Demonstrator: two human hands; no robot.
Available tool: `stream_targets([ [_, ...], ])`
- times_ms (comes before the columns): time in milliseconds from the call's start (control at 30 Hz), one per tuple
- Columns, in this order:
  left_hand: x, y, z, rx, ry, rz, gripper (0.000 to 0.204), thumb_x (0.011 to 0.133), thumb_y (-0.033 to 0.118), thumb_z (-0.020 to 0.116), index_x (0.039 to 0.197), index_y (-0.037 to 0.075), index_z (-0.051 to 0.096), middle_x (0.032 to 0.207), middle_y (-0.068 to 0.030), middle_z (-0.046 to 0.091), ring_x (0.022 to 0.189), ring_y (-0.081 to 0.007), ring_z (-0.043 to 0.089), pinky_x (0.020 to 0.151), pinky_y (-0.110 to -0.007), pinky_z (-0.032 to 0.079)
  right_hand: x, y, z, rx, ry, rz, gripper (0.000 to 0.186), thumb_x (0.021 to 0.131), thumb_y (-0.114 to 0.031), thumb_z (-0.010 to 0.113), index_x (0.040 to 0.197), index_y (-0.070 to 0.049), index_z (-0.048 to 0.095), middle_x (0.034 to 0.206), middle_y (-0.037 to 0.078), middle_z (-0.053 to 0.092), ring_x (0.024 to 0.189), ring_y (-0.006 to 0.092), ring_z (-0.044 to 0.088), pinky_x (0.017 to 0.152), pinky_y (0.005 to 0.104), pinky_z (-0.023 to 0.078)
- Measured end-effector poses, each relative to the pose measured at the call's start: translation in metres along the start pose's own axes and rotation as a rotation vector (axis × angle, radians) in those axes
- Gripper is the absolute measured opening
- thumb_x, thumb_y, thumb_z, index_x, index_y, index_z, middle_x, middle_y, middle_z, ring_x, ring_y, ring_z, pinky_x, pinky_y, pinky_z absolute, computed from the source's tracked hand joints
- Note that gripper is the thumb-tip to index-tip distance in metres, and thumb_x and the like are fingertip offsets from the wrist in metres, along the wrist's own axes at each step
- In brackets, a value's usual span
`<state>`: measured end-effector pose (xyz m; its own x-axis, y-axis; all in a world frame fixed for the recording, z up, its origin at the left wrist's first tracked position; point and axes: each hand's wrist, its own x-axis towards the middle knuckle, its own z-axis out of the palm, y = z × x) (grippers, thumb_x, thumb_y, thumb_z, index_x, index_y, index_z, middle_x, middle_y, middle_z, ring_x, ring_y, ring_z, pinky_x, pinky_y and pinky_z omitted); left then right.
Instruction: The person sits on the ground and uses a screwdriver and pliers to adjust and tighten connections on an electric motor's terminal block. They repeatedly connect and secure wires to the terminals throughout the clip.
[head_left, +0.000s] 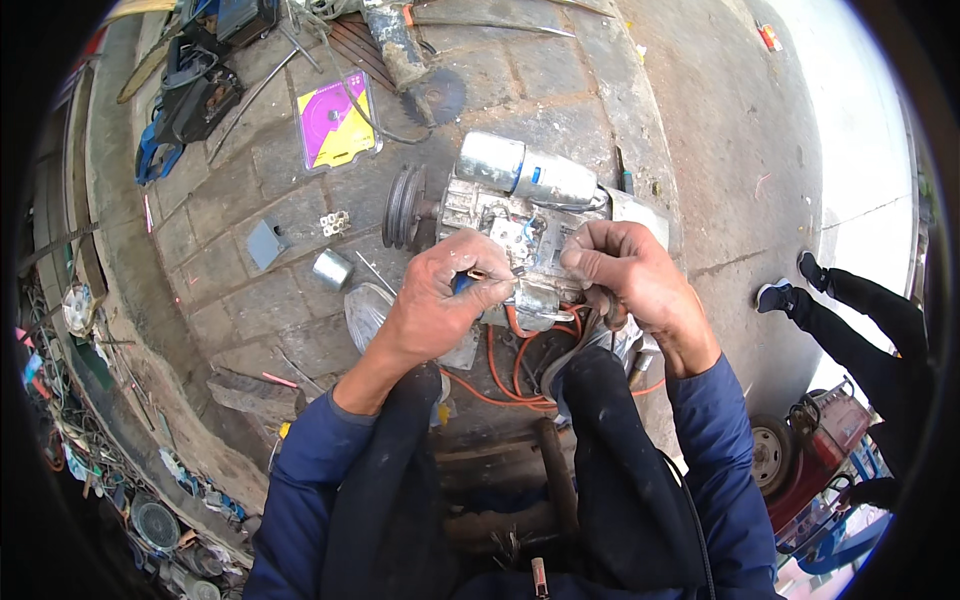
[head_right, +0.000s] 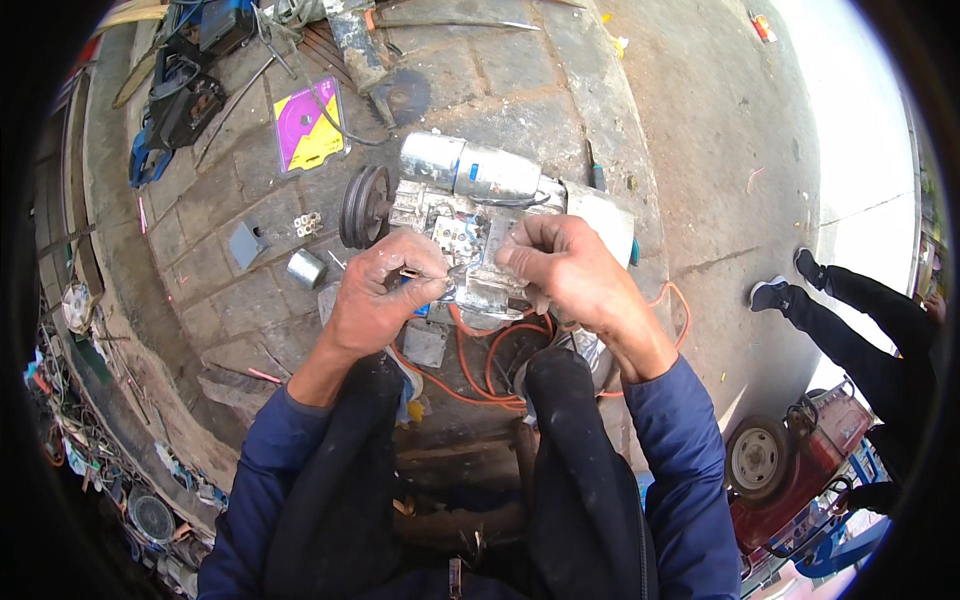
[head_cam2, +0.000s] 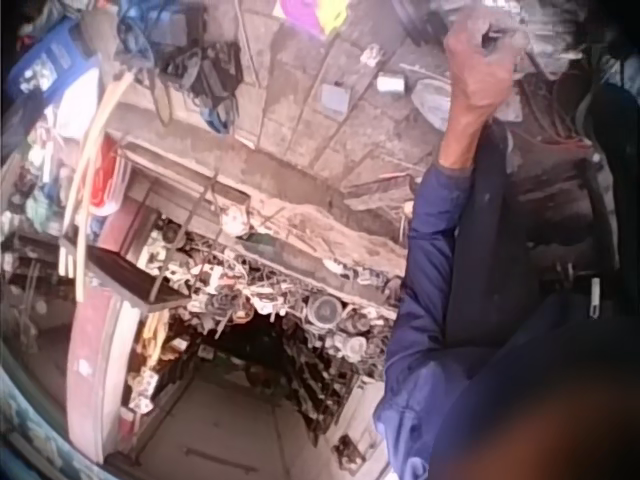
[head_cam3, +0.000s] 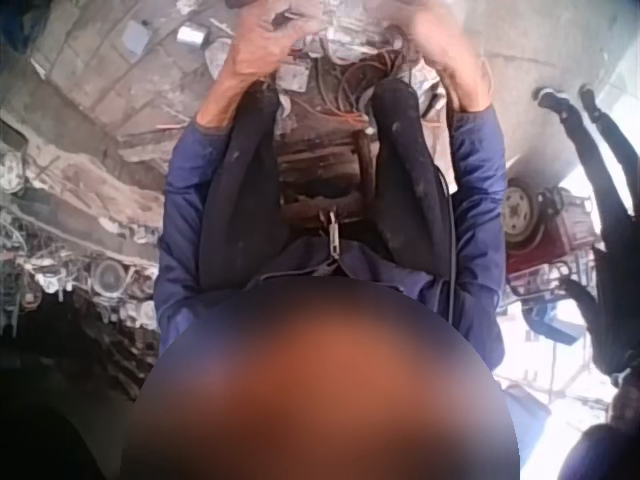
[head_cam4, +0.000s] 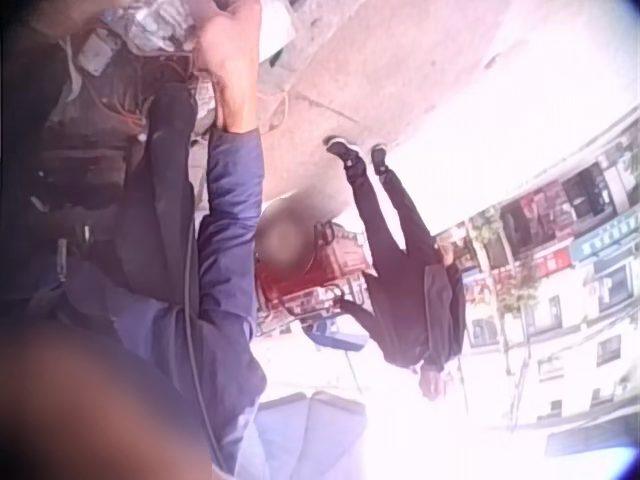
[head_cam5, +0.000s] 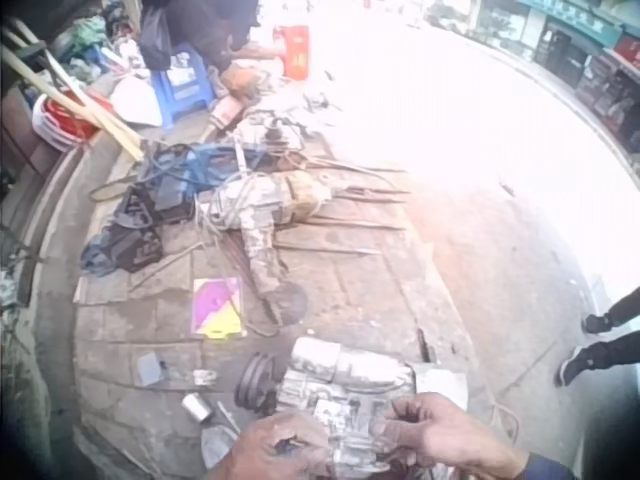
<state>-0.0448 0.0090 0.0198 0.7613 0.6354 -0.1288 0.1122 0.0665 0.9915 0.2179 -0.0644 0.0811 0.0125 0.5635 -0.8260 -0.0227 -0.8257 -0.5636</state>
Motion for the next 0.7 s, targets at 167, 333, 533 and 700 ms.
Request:
stream_targets([
  [167, -0.002, 0.001, 0.001, -0.028, 0.050, -0.041, 0.010, 0.100, 0.008, 0.079, 0.102, 0.001, 0.072, 0.103, -0.0053, 0.073, 0.100, -0.0173, 0.070, 0.093, -0.036, 0.055, -0.020, 0.006, 0.002, -0.048, 0.128, -0.322, 0.025, 0.102, -0.012, 0.080, 0.123, -0.001, 0.075, 0.096, 0.001, 0.073, 0.076, 0.0083, 0.063, 0.069, 0.0277, 0.051],
  [333, 0.000, -0.004, 0.003, -0.095, 0.037, -0.066, 0.012, 0.103, 0.012, 0.079, 0.105, 0.001, 0.074, 0.103, -0.0058, 0.074, 0.101, -0.0176, 0.070, 0.095, -0.036, 0.055, -0.018, 0.010, 0.030, -0.365, 0.138, -0.620, 0.047, 0.091, -0.002, 0.087, 0.136, -0.006, 0.074, 0.106, 0.004, 0.071, 0.077, 0.0114, 0.061, 0.068, 0.0286, 0.049],
  [533, 0.001, -0.006, 0.001, -0.105, 0.014, -0.093, 0.017, 0.104, 0.017, 0.078, 0.106, 0.000, 0.075, 0.101, -0.0077, 0.075, 0.100, -0.0174, 0.070, 0.093, -0.036, 0.055, 0.005, 0.028, 0.043, -0.302, 0.121, -0.761, 0.033, 0.093, 0.002, 0.080, 0.125, -0.005, 0.075, 0.108, 0.015, 0.072, 0.094, 0.0340, 0.074, 0.080, 0.0423, 0.059],
  [700, 0.000, -0.003, -0.001, -0.121, -0.010, -0.162, 0.016, 0.106, 0.014, 0.076, 0.105, -0.002, 0.073, 0.105, -0.0067, 0.073, 0.100, -0.0156, 0.067, 0.092, -0.034, 0.054, 0.007, 0.028, 0.045, -0.350, 0.168, -0.808, 0.022, 0.093, 0.002, 0.081, 0.114, -0.003, 0.077, 0.100, 0.013, 0.070, 0.089, 0.0329, 0.073, 0.078, 0.0423, 0.059],
])
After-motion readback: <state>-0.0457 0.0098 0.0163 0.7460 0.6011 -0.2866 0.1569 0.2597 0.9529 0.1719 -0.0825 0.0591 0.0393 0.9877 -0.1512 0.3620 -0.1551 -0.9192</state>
